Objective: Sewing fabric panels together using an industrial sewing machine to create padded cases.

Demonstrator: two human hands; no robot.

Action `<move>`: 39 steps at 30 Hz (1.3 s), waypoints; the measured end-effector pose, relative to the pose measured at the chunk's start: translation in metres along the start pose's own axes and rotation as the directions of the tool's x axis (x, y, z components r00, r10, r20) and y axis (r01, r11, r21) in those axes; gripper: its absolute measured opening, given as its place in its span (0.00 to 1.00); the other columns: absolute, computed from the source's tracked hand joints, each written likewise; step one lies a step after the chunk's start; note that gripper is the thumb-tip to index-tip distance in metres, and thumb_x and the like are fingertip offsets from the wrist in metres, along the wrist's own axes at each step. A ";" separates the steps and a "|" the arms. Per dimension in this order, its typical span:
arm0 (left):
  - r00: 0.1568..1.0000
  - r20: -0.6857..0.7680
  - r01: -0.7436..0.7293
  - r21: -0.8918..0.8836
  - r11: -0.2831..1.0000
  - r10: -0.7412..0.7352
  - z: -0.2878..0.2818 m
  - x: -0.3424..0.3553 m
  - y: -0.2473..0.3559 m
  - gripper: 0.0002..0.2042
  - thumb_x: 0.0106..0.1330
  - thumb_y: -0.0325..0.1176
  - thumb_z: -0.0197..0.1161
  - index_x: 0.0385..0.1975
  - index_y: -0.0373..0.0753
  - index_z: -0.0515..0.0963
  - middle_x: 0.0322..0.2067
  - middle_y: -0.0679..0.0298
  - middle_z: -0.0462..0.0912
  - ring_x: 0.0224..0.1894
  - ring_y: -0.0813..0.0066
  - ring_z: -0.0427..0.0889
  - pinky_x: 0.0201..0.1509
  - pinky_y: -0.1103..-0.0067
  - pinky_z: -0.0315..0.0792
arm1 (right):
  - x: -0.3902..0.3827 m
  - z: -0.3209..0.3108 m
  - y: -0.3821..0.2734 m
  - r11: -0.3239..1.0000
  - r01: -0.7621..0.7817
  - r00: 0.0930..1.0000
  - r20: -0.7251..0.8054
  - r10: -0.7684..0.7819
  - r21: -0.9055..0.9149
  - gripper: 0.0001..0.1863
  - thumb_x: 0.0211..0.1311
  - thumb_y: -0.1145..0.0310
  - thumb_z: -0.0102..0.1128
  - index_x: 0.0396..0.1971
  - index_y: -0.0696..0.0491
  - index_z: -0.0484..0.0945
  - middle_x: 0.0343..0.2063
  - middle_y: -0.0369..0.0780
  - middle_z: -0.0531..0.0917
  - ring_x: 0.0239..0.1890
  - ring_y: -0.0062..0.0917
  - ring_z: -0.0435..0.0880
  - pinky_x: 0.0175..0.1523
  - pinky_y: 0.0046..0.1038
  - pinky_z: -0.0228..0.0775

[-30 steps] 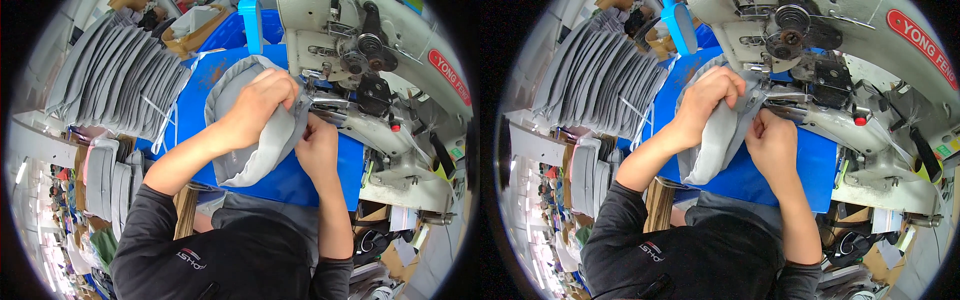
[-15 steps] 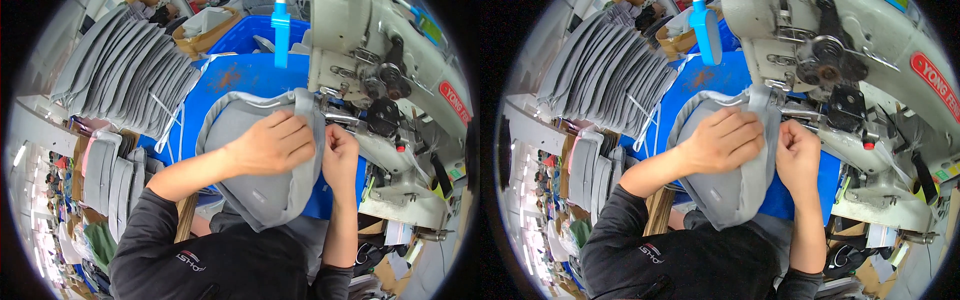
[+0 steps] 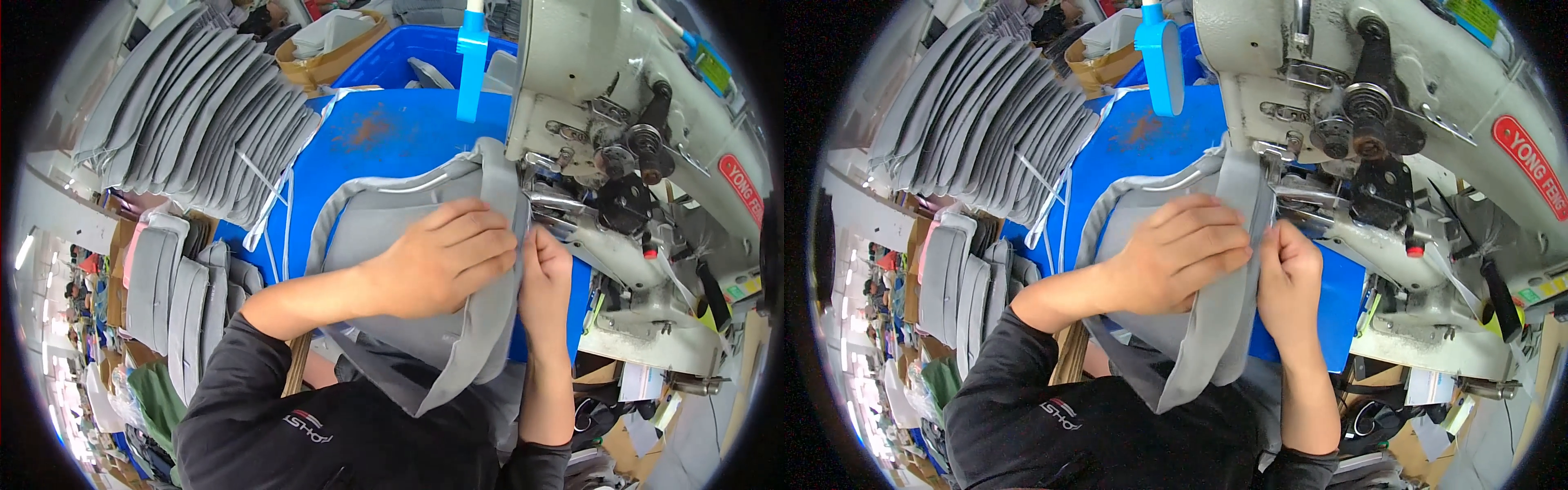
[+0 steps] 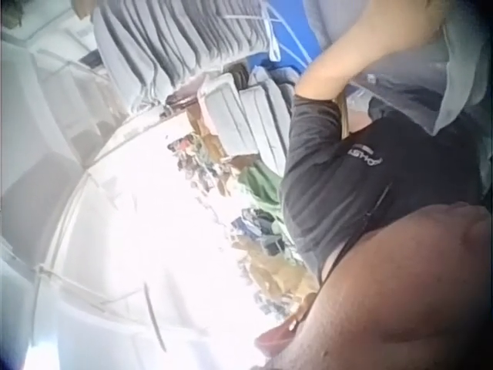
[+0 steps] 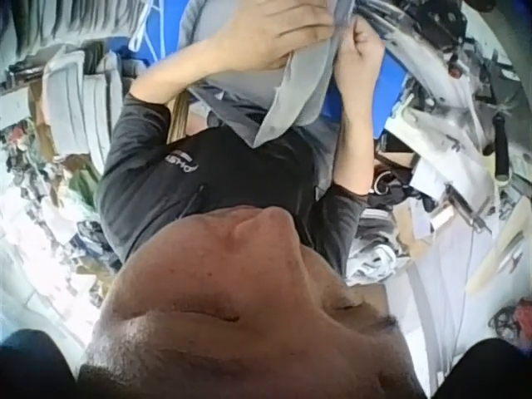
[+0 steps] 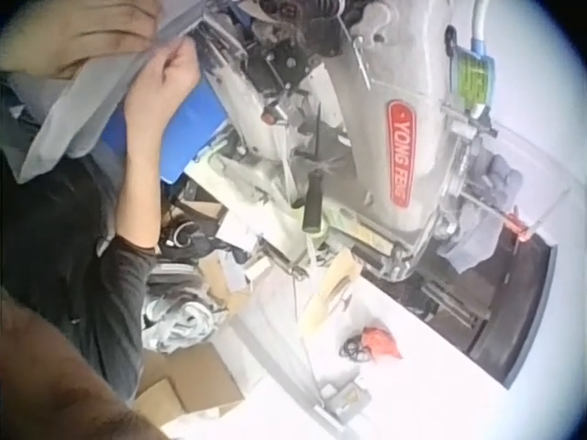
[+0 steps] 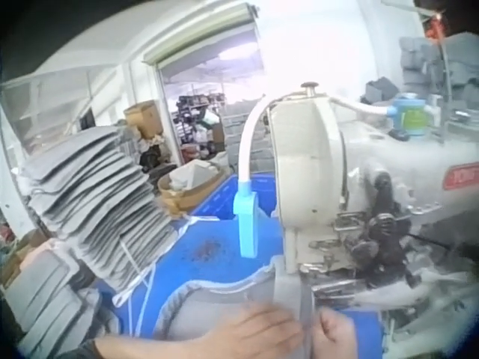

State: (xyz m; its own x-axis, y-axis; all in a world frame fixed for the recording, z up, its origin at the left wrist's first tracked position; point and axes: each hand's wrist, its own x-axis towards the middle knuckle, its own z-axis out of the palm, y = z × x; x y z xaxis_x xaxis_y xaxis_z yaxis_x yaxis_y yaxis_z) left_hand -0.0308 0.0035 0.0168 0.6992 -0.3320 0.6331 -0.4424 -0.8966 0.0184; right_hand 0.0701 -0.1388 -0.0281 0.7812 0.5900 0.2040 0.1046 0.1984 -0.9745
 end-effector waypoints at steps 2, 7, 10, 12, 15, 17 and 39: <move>0.999 0.029 0.044 0.014 0.999 -0.044 0.003 -0.005 0.008 0.20 0.49 0.29 0.62 0.44 0.35 0.79 0.46 0.56 0.79 0.53 0.55 0.78 0.57 0.61 0.72 | 0.008 -0.007 -0.003 0.998 -0.045 0.998 0.041 0.047 -0.038 0.18 0.75 0.66 0.51 0.22 0.57 0.69 0.19 0.27 0.66 0.26 0.10 0.59 0.28 0.19 0.54; 0.993 0.003 0.121 -0.085 0.989 -0.121 -0.002 -0.007 0.021 0.18 0.49 0.30 0.61 0.43 0.36 0.79 0.45 0.55 0.80 0.50 0.56 0.81 0.54 0.64 0.75 | 0.008 -0.009 -0.001 0.999 -0.050 0.998 0.049 0.050 -0.003 0.17 0.75 0.66 0.51 0.23 0.54 0.68 0.20 0.25 0.64 0.24 0.09 0.57 0.27 0.18 0.51; 0.982 -0.008 0.182 -0.182 0.966 -0.187 -0.003 -0.005 0.021 0.17 0.50 0.30 0.61 0.43 0.36 0.79 0.44 0.54 0.80 0.49 0.55 0.82 0.51 0.66 0.78 | -0.002 -0.013 -0.003 0.998 -0.057 0.994 0.092 0.059 -0.029 0.13 0.74 0.69 0.52 0.25 0.54 0.70 0.20 0.25 0.65 0.24 0.08 0.57 0.27 0.17 0.50; 0.985 0.001 0.172 -0.179 0.969 -0.175 -0.001 -0.002 0.022 0.17 0.51 0.30 0.61 0.43 0.37 0.79 0.43 0.54 0.81 0.48 0.55 0.83 0.50 0.67 0.79 | 0.001 -0.010 -0.004 0.998 -0.062 0.998 0.034 0.062 0.009 0.11 0.73 0.71 0.52 0.26 0.53 0.70 0.20 0.24 0.66 0.23 0.07 0.59 0.27 0.15 0.50; 0.997 0.009 0.075 0.052 0.996 -0.075 0.005 0.002 0.023 0.17 0.52 0.30 0.62 0.44 0.36 0.79 0.45 0.54 0.79 0.48 0.55 0.82 0.49 0.69 0.79 | 0.008 -0.005 0.000 0.997 -0.038 0.999 0.030 0.036 0.071 0.10 0.73 0.72 0.51 0.27 0.54 0.71 0.20 0.24 0.66 0.23 0.07 0.59 0.27 0.15 0.51; 0.986 -0.021 0.168 0.053 0.984 -0.167 0.005 0.004 0.020 0.17 0.52 0.29 0.62 0.43 0.37 0.79 0.46 0.55 0.78 0.48 0.56 0.82 0.46 0.71 0.80 | 0.007 -0.004 -0.003 0.998 -0.040 0.999 0.019 0.040 0.048 0.10 0.73 0.72 0.51 0.28 0.54 0.71 0.21 0.25 0.67 0.23 0.06 0.60 0.27 0.14 0.51; 0.974 0.081 0.214 -0.038 0.976 -0.210 -0.001 0.003 0.008 0.20 0.49 0.29 0.63 0.45 0.36 0.79 0.48 0.57 0.80 0.46 0.60 0.83 0.43 0.72 0.79 | -0.020 -0.008 -0.011 0.992 -0.124 0.992 0.033 0.125 -0.017 0.11 0.73 0.74 0.50 0.27 0.55 0.69 0.16 0.28 0.71 0.15 0.08 0.68 0.19 0.16 0.60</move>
State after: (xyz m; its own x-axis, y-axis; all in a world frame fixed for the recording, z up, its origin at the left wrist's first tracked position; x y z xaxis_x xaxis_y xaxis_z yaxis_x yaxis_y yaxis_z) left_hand -0.0326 -0.0043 0.0201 0.8197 -0.1588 0.5504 -0.3037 -0.9351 0.1824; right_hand 0.0582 -0.1592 -0.0225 0.7677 0.6353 0.0838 0.0174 0.1101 -0.9938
